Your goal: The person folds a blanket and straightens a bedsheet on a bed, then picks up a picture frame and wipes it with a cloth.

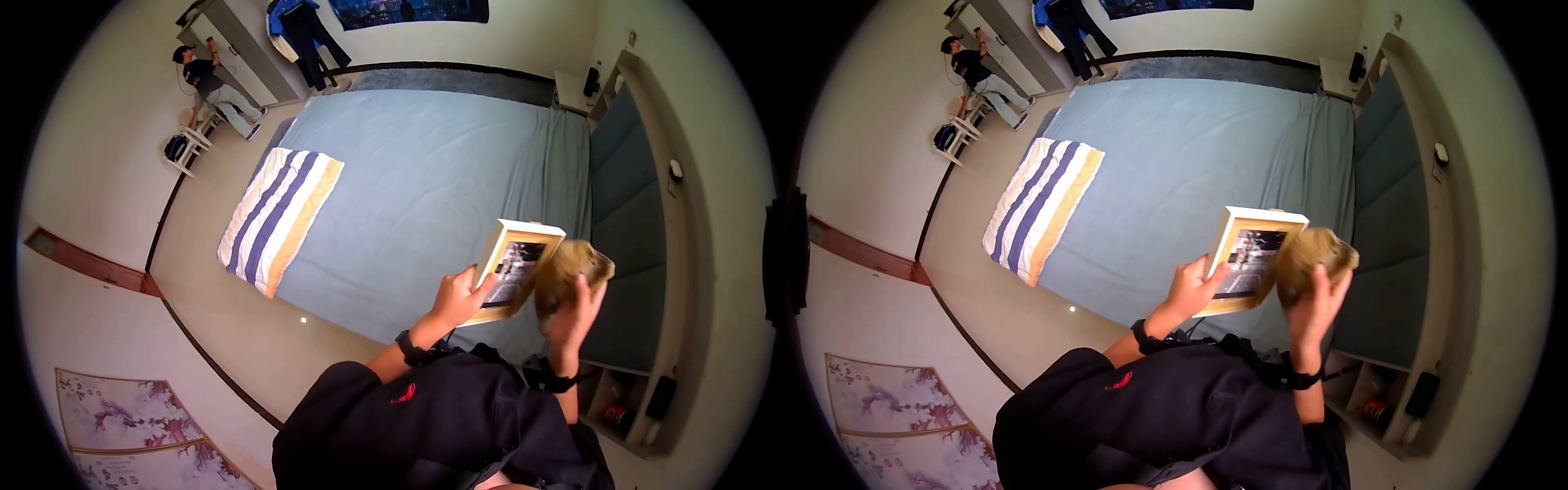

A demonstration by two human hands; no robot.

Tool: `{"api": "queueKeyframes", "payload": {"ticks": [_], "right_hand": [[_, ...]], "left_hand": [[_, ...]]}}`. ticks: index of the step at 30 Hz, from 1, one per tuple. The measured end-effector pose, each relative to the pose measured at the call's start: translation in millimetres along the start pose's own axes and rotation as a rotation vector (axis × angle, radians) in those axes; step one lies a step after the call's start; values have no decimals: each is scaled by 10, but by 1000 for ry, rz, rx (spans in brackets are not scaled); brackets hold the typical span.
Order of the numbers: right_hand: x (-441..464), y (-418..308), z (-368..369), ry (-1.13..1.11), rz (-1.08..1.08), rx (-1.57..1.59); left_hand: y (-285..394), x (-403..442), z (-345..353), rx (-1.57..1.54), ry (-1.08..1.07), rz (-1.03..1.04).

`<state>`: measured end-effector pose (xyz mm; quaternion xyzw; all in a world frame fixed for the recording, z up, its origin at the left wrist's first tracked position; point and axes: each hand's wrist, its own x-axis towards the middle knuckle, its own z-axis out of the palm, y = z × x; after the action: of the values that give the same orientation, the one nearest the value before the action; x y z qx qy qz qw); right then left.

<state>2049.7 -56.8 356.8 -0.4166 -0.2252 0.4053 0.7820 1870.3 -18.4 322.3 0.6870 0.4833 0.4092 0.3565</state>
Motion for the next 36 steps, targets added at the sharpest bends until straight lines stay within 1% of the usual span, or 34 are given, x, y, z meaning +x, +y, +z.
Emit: {"api": "queueKeyframes", "payload": {"ticks": [1, 2, 3, 4, 7, 8, 9, 10, 11, 13, 14, 16, 17, 19, 21, 22, 23, 24, 25, 27, 28, 30, 31, 33, 34, 36], "right_hand": [[-65, 77, 117, -53, -66, -105], [-115, 286, 69, -189, -104, -329], [-163, 480, 12, -357, -237, -589], [-198, 484, 143, -418, -609, -850], [-207, 532, 143, -478, -633, -852], [-220, 522, 102, -521, -554, -868], [-251, 521, 73, -561, -473, -882], [-273, 512, 75, -560, -470, -883], [-288, 484, 81, -604, -524, -884], [-316, 448, 73, -678, -615, -881], [-334, 438, 69, -676, -612, -884], [-379, 411, 33, -757, -560, -818], [-424, 399, -13, -754, -550, -823], [-455, 386, -105, -910, -628, -864], [-285, 390, -106, -1054, -800, -908], [-222, 365, -91, -1025, -802, -934], [-154, 327, -76, -1070, -875, -1025], [-99, 307, -82, -1120, -944, -1112], [-51, 317, -83, -1073, -1019, -1165], [20, 161, -20, -958, -984, -1203], [74, 83, 33, -945, -982, -1216], [163, -42, 121, -781, -968, -1184], [185, -75, 154, -778, -963, -1189], [249, -127, 266, -642, -978, -1077], [255, -153, 311, -636, -975, -1079], [263, -196, 358, -456, -987, -1002]], "left_hand": [[80, -12, 44, 5, -19, 8], [164, -18, 83, -18, -13, 36], [162, -15, 127, -70, 23, 33], [153, -10, 149, -123, 58, 31], [123, 11, 74, -148, 80, 82], [118, 12, 31, -149, 80, 80], [104, -11, -14, -128, 42, 18], [86, -27, -40, -106, 4, -42], [46, -34, -25, -130, 72, 3], [29, -48, -53, -144, 93, -28], [22, -44, -58, -157, 113, -55], [-53, -23, -23, -237, 176, -34], [-91, -31, -35, -223, 159, -55], [106, -24, -139, -198, 126, -86], [51, 46, -71, -281, 181, -3], [98, 41, -67, -311, 206, 32], [127, 25, -127, -259, 151, -2], [89, 24, -117, -309, 117, -27], [135, 27, -112, -291, 131, 21], [302, 81, -14, -314, 177, 130], [345, 109, 9, -287, 163, 156], [421, 111, 49, -241, 169, 197], [485, 73, 53, -244, 164, 194], [607, 56, 21, -184, 170, 276], [607, 47, 25, -184, 164, 276], [594, 31, 40, -215, 164, 281]]}}
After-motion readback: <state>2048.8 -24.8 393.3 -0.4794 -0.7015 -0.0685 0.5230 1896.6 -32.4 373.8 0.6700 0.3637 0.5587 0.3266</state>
